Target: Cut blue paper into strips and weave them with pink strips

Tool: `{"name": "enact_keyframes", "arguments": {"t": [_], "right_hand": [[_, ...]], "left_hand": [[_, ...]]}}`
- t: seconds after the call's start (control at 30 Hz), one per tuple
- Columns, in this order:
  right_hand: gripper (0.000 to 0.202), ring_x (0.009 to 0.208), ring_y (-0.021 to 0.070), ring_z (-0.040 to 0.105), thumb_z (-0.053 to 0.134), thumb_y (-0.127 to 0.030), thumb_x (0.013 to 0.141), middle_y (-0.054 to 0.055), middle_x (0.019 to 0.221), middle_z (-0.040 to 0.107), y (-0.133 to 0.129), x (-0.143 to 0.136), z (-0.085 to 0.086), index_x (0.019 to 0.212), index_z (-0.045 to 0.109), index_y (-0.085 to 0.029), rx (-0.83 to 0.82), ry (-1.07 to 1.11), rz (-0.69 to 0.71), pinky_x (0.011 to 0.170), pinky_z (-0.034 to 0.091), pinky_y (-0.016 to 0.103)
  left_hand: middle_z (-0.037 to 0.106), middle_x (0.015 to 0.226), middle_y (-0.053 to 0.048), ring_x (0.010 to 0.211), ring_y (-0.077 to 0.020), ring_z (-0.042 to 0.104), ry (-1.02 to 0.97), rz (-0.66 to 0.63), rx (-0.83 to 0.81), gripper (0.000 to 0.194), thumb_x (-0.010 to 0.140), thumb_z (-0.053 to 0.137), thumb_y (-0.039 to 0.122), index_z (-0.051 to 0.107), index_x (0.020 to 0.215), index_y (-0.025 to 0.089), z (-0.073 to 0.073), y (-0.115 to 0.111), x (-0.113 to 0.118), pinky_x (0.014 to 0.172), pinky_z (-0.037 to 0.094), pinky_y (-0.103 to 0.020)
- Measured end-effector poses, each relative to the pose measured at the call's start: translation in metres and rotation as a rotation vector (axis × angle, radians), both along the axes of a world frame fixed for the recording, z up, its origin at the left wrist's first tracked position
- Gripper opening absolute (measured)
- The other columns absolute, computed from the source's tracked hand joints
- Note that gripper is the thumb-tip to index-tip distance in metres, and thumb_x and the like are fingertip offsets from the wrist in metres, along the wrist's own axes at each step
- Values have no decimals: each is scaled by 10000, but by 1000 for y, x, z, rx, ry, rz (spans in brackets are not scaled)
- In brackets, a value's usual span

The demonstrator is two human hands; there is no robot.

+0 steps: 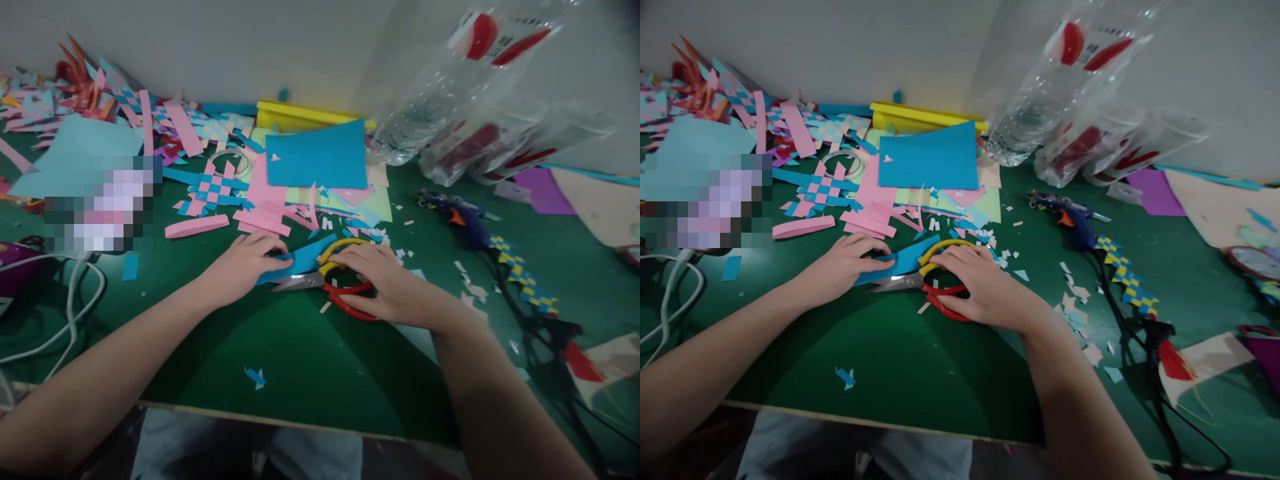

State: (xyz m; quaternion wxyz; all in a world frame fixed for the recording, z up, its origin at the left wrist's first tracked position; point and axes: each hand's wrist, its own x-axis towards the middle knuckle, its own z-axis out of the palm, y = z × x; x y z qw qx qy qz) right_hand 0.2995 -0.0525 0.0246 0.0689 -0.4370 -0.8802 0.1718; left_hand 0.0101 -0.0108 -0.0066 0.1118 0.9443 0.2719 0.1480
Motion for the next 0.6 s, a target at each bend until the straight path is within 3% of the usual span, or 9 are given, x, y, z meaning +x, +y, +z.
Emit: {"name": "enact_keyframes", "arguments": {"t": [0.4, 0.6], "right_hand": [[344, 1127, 324, 608, 604, -398, 838, 93, 1189, 679, -4, 9, 3, 1158, 574, -278, 2, 18, 5, 945, 432, 520], [385, 1033, 322, 611, 576, -473, 844, 107, 1167, 645, -7, 16, 5, 1164, 518, -267, 124, 74, -147, 865, 454, 467]], "left_hand": [[626, 1235, -104, 1187, -250, 527, 5, 33, 21, 430, 942, 387, -6, 594, 1276, 169, 2, -1, 2, 946, 449, -415], [715, 1086, -124, 1044, -269, 626, -9, 260, 171, 280, 1005, 454, 237, 642, 1179, 124, 15, -2, -1, 865, 481, -402]]}}
